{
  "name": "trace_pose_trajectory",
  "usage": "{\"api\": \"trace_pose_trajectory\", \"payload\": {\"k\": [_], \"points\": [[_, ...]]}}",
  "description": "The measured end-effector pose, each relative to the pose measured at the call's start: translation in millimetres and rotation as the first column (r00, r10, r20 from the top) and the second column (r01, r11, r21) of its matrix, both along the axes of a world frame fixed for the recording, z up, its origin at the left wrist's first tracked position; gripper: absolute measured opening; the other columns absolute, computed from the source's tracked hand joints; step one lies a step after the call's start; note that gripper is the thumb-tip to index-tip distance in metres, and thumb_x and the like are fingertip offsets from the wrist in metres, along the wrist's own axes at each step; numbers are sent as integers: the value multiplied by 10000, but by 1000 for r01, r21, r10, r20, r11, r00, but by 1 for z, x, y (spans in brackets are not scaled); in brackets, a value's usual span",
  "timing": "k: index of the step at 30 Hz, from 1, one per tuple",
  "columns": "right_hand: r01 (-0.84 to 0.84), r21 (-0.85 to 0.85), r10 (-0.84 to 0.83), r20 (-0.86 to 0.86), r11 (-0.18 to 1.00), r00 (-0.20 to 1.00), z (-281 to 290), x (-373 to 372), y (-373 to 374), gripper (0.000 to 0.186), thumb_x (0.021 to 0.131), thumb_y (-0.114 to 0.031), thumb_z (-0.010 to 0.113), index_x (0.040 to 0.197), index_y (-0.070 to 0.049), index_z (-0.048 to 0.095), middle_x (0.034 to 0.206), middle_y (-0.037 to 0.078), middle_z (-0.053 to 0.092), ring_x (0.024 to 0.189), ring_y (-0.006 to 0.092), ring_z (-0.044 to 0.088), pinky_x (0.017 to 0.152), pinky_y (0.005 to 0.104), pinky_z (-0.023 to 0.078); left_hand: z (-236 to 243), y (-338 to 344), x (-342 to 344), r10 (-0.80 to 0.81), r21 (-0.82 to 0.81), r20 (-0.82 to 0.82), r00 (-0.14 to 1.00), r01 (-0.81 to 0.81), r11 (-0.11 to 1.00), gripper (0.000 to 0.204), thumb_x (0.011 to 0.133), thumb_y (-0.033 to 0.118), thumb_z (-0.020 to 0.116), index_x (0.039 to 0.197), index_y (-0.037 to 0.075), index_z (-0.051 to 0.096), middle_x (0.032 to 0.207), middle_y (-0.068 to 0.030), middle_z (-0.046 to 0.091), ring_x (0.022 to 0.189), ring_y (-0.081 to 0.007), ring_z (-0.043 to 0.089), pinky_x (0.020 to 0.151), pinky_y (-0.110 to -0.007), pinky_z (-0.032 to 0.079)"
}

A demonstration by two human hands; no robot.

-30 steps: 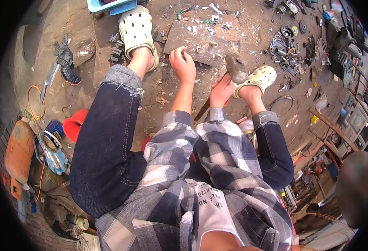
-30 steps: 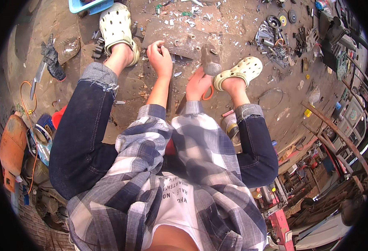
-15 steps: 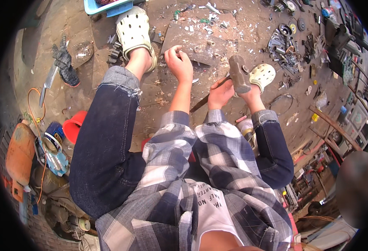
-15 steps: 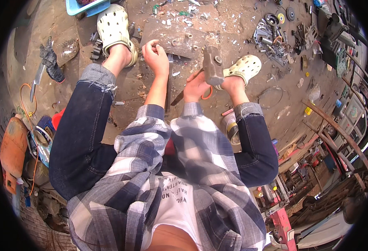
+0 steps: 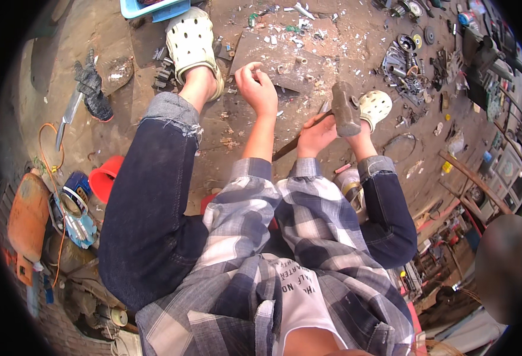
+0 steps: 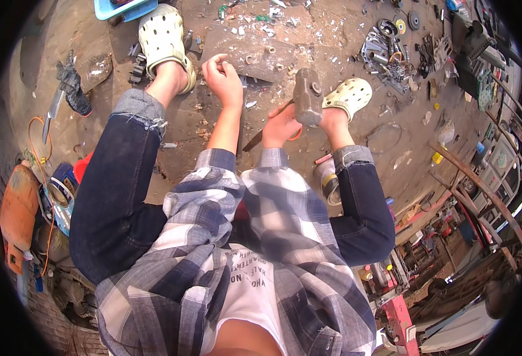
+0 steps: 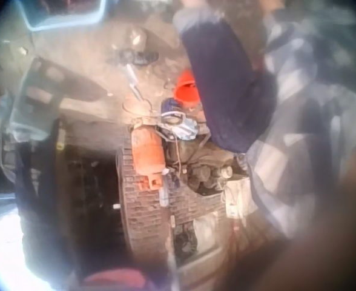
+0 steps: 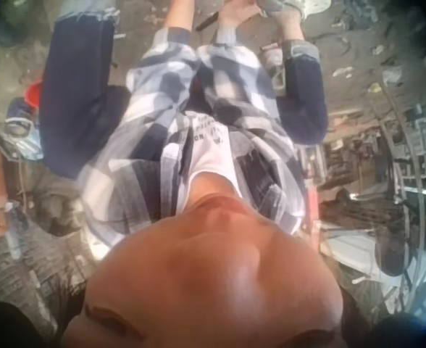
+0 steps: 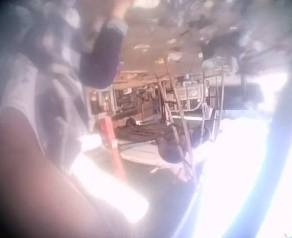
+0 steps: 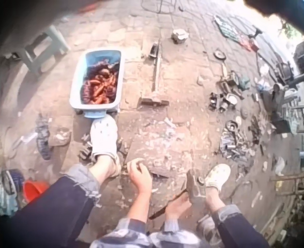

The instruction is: The person sits on the ground and uses a hammer and orange-handled shears to shape small metal pieces. They repeatedly strike the pieces on a metal plate and trim them with the shears.

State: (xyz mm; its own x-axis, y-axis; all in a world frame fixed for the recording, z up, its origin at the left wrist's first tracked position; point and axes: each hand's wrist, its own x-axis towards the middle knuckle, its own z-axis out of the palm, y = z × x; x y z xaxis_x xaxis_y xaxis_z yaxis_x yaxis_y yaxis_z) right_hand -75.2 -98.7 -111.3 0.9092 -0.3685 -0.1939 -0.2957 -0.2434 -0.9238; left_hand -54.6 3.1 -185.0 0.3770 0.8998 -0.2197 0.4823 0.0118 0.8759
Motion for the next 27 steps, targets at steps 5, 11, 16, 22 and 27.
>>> {"api": "trace_pose_trajectory", "payload": {"k": [5,11,16,22,27], "points": [[-28,123,84,-478,992,874,-31,6,-3,447,987,-473,412,774,-81,436,507,23,431,376,118,401,352,254,314,0,0,0,35,-8,-26,999,-36,999,193,772,-59,519,926,35,589,968,-90,525,750,-206,537,683,-321,460],[187,231,-81,-403,955,911,8,-5,-16,492,986,-512,367,760,-80,433,479,32,425,325,119,366,309,257,279,-5,-28,4,-424,171,-74,902,431,886,229,760,30,603,980,91,617,980,-77,570,931,-267,549,841,-390,443],[199,193,-87,-472,961,877,0,-15,-31,504,986,-505,369,736,-73,442,479,35,428,326,122,370,308,263,286,-5,-42,16,-656,186,-183,732,681,709,304,747,125,690,1048,136,648,992,-45,594,996,-248,530,886,-392,414],[228,163,-104,-550,960,829,-7,-26,-34,517,983,-506,377,713,-71,447,478,35,432,328,123,377,309,265,290,-7,-39,19,-631,301,-162,759,647,701,219,724,226,737,913,140,666,919,-25,615,951,-251,544,847,-386,414],[139,82,-46,-684,987,728,-30,-51,-44,554,969,-525,399,673,-61,463,464,36,447,340,129,413,319,276,307,-7,-38,13,-588,275,-115,801,594,756,232,706,187,755,886,108,632,920,-37,598,950,-264,539,842,-389,427]]}}
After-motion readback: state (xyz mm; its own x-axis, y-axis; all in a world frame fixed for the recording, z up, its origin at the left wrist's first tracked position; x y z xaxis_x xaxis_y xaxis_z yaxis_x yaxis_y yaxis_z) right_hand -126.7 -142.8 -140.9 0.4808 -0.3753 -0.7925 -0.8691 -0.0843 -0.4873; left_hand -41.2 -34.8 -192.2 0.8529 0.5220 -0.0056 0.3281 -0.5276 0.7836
